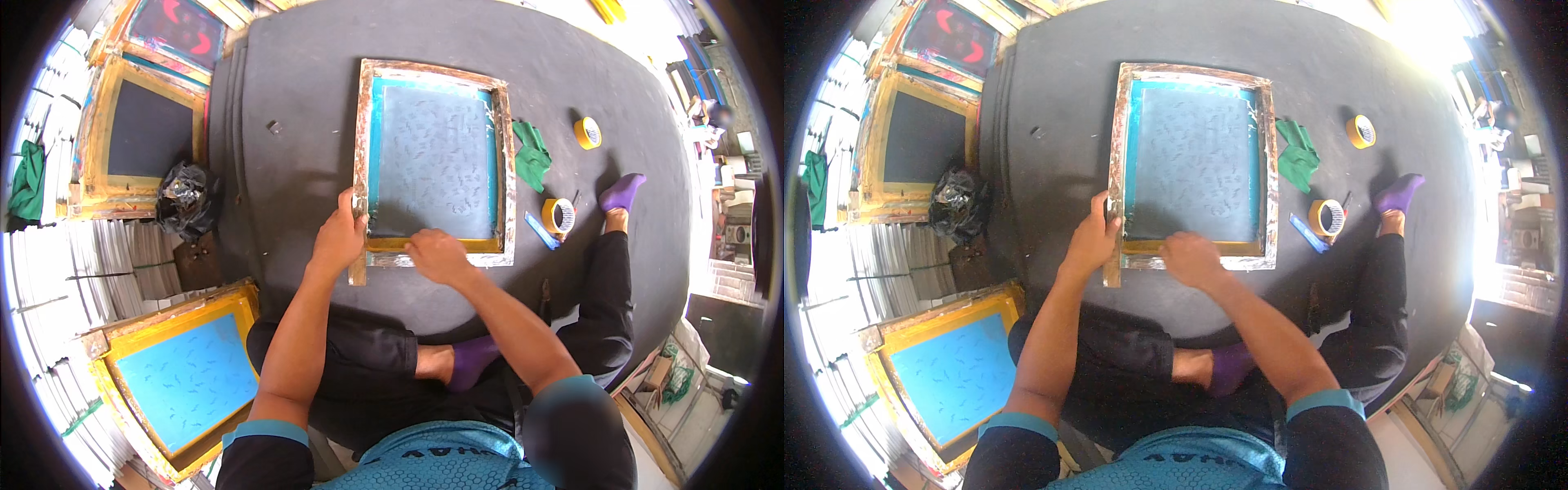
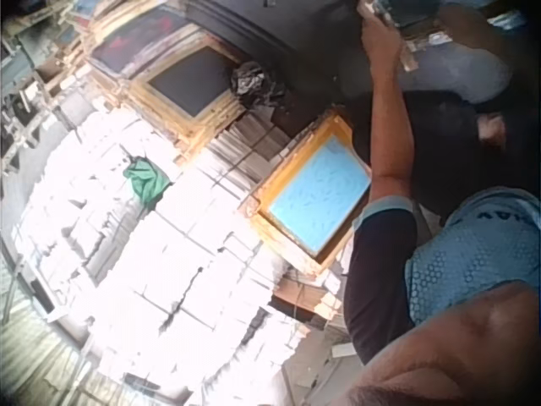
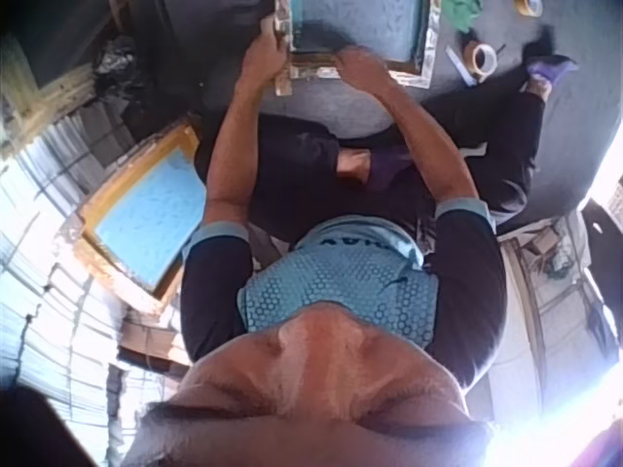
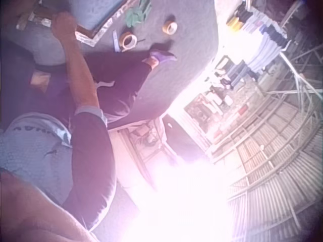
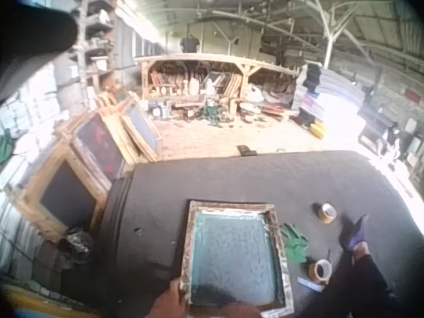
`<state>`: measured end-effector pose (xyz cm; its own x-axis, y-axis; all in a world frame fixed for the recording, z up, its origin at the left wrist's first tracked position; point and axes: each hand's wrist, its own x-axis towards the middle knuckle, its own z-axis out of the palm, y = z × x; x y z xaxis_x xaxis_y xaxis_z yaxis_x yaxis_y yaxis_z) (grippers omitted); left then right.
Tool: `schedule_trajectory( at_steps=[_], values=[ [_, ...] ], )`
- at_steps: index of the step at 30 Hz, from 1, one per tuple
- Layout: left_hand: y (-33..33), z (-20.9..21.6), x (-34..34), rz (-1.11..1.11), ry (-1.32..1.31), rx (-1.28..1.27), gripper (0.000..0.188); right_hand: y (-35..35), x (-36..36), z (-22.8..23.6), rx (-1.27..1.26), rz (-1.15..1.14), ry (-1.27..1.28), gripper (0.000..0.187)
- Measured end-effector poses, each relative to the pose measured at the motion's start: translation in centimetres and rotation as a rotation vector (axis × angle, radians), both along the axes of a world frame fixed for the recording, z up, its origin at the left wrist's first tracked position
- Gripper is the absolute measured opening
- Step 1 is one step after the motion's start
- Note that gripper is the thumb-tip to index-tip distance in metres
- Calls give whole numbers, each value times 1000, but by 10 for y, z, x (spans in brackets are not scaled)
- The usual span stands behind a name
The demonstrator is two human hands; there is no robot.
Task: The person sits on the floor and applies yellow masking tape to the edges of a rectangular screen-printing frame. They smooth the tape along the frame's perimeter and use a utility knife to trim the excess tape.
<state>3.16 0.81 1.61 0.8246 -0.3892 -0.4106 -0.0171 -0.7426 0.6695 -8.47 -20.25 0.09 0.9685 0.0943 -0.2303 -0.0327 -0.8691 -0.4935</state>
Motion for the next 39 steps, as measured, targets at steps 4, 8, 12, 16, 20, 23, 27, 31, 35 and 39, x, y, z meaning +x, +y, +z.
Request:
schedule_trajectory(
  at_steps=[4, 8, 12, 16, 20, 23, 27, 31, 35, 39],
  values=[
    [3, -4, 2, -7, -20, 5, 58, 52, 19, -14, 34, 64, -84, 32],
    [1, 1, 2, -11, -28, -15, 57, 58, 33, -15, 229, 29, -46, 31],
    [3, 0, 3, -9, -1, -1, 58, 30, 28, 16, 167, 25, 120, 34],
    [3, -1, 1, -2, -1, -10, 58, -27, -2, 7, 114, -23, 88, 38],
    [3, 1, 1, 1, 9, -11, 57, -90, -33, 9, -84, -1, 56, 42],
    [1, 3, 1, -4, 2, 7, 57, -110, -41, 14, -245, -17, 138, 43],
    [-1, 4, 1, -7, -14, 29, 57, -84, -38, 8, -289, -69, 142, 45],
    [2, -4, 0, -10, -54, -9, 58, -26, -18, 10, -219, -27, 9, 44],
    [1, 0, -1, -3, -49, -4, 58, 31, 8, 9, -115, -14, -71, 42],
    [0, 2, 0, -19, -69, 1, 57, 55, 19, 1, 15, 12, -133, 41]
  ],
)
